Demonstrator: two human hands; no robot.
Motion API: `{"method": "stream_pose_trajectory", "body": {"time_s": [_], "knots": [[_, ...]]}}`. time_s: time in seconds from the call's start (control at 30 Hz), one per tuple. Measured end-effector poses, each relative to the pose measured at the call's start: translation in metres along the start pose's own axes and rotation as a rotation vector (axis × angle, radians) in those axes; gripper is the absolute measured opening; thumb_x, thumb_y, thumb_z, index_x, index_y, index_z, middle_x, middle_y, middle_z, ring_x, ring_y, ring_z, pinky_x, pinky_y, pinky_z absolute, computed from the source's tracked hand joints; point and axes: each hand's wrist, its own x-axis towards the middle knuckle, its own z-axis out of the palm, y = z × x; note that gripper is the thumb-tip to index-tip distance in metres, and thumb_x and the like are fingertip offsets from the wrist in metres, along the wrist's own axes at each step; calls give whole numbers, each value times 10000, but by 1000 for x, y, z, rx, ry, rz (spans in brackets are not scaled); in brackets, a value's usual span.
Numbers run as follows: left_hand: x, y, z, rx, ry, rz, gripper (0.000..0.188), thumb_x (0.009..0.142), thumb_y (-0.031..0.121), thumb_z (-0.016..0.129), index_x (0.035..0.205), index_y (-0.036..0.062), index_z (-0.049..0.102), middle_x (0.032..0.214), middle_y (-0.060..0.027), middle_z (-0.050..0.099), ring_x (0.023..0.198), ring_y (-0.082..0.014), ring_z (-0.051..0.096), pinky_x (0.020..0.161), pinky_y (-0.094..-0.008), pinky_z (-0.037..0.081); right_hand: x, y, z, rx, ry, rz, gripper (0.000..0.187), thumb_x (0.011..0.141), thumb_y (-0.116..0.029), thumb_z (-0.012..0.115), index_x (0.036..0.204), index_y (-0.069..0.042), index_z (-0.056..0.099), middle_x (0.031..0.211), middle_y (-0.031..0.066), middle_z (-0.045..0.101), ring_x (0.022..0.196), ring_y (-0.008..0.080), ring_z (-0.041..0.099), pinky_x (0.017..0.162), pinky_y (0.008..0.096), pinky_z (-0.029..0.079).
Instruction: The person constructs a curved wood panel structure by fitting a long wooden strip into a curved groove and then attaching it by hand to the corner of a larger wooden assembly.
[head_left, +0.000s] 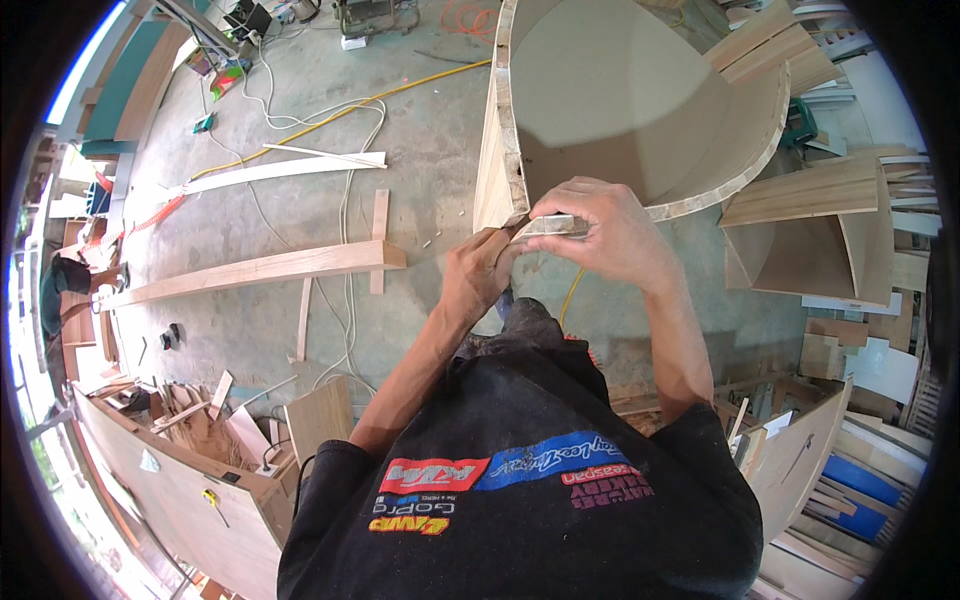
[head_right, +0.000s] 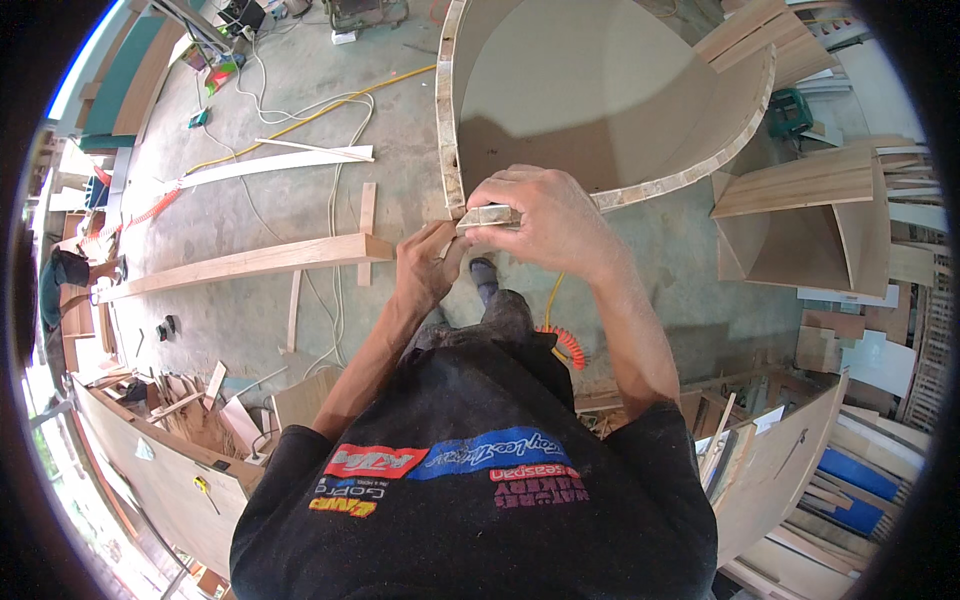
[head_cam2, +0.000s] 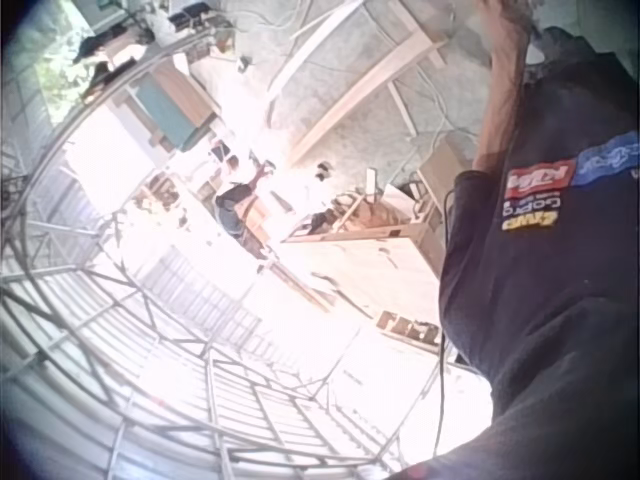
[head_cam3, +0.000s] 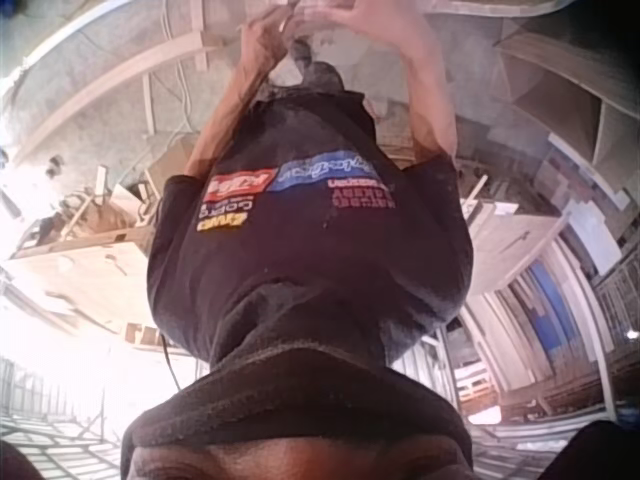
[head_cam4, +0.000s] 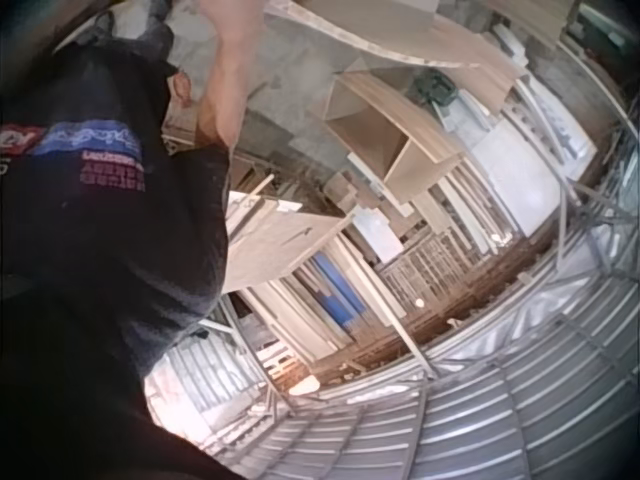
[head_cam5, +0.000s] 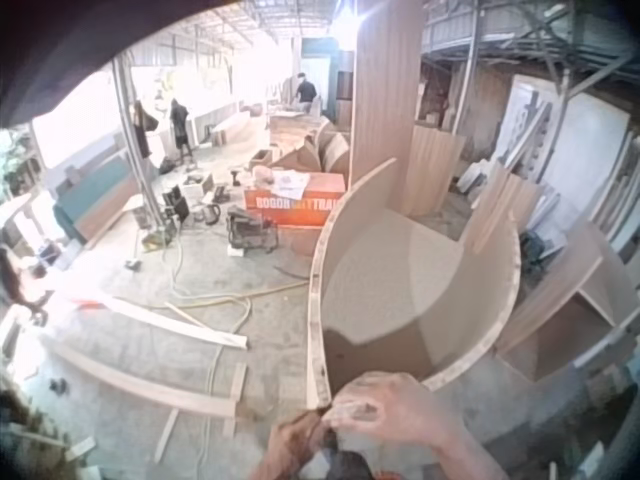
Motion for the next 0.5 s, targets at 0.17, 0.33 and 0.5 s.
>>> {"method": "stream_pose_trajectory", "body": {"time_s": [0.17, 0.33, 0.5], "knots": [[0, -6, -2, 26, 2, 31, 142, 876, 101, 784, 944, 6, 703, 817, -174, 674, 726, -384, 683, 614, -438, 534, 2, -13, -6, -135, -2, 19, 401, 811, -326, 844, 1113, -97, 714, 1105, 78, 736, 1034, 294, 687, 892, 405, 553], [6, -7, -8, -11, -90, 14, 208, 902, 162, 781, 849, -4, 667, 814, -175, 677, 700, -381, 678, 600, -431, 525, -17, -20, -26, -153, 295, -85, 434, 780, -274, 885, 1139, -89, 728, 1153, 102, 728, 1089, 298, 684, 966, 391, 533], [9, -4, -11, 12, -162, -50, 182, 914, 148, 776, 904, -14, 693, 848, -167, 700, 726, -359, 694, 641, -425, 539, -65, -16, -12, 141, 562, 101, 249, 837, -141, 836, 1044, -35, 746, 1111, 114, 743, 1070, 259, 698, 956, 363, 525]]}}
